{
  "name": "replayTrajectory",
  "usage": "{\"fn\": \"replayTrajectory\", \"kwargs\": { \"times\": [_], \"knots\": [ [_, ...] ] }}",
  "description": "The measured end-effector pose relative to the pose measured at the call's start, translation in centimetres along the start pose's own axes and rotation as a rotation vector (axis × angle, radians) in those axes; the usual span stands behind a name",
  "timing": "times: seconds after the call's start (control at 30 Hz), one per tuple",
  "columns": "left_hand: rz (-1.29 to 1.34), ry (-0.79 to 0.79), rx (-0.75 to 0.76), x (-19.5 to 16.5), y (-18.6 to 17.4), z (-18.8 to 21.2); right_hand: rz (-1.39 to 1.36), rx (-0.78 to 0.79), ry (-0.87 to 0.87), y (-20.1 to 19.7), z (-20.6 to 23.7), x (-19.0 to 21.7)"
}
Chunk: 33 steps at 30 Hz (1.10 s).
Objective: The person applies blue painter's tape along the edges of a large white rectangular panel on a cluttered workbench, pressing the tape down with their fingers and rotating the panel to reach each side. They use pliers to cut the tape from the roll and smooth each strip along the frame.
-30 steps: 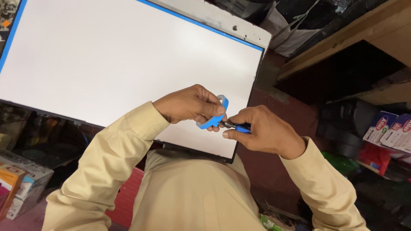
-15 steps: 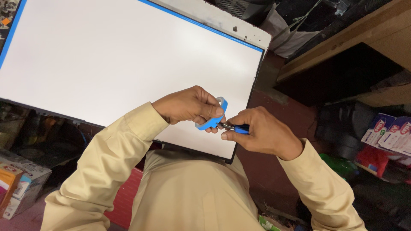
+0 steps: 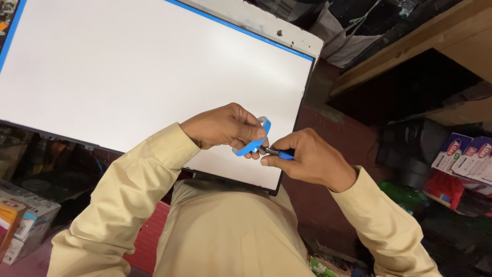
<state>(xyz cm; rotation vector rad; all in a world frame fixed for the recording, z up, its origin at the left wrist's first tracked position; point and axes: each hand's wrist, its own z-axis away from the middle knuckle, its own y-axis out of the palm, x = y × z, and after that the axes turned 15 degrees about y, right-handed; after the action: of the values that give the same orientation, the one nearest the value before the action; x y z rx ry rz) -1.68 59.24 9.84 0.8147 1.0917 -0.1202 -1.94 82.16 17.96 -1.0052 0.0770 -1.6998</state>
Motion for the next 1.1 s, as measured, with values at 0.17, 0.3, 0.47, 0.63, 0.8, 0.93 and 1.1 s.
{"fn": "replayTrajectory", "kwargs": {
  "times": [0.17, 0.3, 0.47, 0.63, 0.8, 0.93, 1.1],
  "knots": [
    [-0.039, -0.008, -0.011, -0.2, 0.1, 0.2, 0.02, -0.037, -0.032, 0.6, -0.7, -0.5],
    [-0.057, -0.012, -0.011, -0.1, 0.0, 0.1, 0.031, -0.053, -0.071, 1.1, -1.2, -0.9],
    [-0.191, -0.019, -0.035, 0.2, -0.1, 0.3, 0.094, 0.028, -0.085, 1.0, -1.8, -1.3],
    [-0.218, 0.078, -0.123, 0.8, 0.0, 0.4, 0.095, -0.011, -0.183, 1.5, -1.5, -2.3],
    [-0.192, 0.129, -0.228, 1.6, 0.3, 1.0, 0.032, -0.055, -0.14, 2.4, -1.3, -3.7],
    [-0.161, 0.195, -0.224, 1.7, -0.1, 1.4, -0.07, -0.022, -0.1, 3.4, -1.7, -4.5],
    [-0.165, 0.269, -0.307, 1.8, 0.1, 1.5, -0.285, -0.127, -0.066, 4.9, -1.5, -4.6]
  ]
}}
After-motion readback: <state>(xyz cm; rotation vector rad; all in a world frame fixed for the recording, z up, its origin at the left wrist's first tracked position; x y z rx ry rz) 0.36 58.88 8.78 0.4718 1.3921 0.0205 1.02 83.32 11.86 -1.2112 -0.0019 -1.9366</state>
